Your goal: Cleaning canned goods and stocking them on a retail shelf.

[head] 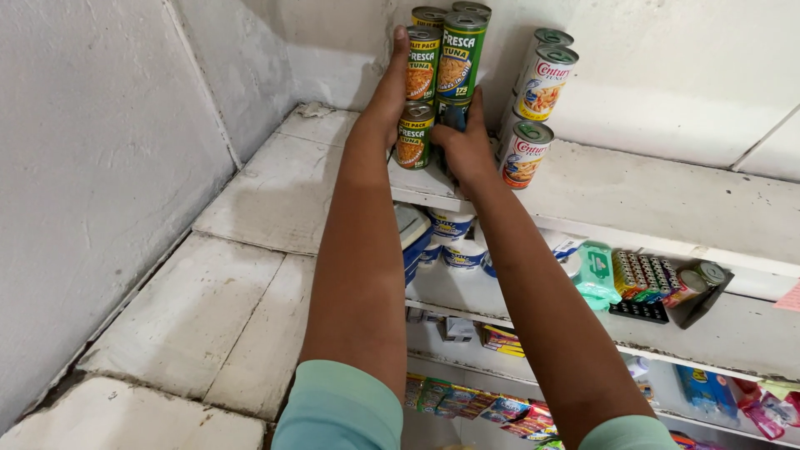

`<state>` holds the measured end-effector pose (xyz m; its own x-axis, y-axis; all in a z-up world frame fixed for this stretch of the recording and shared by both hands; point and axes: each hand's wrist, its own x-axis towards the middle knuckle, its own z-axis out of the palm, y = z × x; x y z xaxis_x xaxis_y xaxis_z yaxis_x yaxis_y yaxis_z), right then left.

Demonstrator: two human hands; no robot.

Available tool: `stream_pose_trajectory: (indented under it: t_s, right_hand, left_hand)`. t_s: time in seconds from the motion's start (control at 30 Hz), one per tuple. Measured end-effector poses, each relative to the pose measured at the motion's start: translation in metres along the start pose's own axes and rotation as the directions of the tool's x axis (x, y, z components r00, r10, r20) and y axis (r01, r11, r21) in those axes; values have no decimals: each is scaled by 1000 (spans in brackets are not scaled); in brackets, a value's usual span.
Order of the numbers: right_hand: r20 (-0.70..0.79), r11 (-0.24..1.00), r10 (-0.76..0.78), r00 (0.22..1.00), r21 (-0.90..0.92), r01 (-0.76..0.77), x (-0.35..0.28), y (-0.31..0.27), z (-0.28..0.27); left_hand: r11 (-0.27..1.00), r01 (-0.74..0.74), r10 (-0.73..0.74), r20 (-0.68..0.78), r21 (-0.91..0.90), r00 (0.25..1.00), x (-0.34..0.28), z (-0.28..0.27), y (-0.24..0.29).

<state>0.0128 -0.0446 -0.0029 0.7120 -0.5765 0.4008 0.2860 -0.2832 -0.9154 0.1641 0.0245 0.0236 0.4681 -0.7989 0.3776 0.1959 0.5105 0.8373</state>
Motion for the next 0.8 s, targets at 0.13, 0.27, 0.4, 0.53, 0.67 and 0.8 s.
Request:
stream_pose_trajectory:
  t_s: [0.13, 0.27, 0.4, 0.53, 0.67, 0.8]
  right_hand:
    - [-30, 998, 35, 999, -56, -37, -3, -3, 0]
    - [-60, 999, 44, 997, -19, -45, -8, -10, -1]
    - [-105, 991, 100, 989, -80, -109, -14, -20, 1]
    - [-124, 986, 115, 986, -104, -128, -14, -18, -2]
    - [-99, 994, -46, 994, -101, 36, -9, 3, -9]
    - [-81, 934, -171, 982, -332, 135, -66, -42, -5]
  left_hand:
    - [1000, 5, -5, 15, -5, 1000, -6, 1, 5]
    - [1000, 26, -27, -77, -15, 997, -3, -1, 5]
    - [1000, 25, -27, -141, -19, 990, -2, -4, 6]
    - [996, 33, -45, -142, -82, 989, 4, -13, 1]
    - [993, 57, -78, -224, -98, 971, 7, -21, -1]
    - [997, 17, -39, -333, -71, 942, 14, -22, 1]
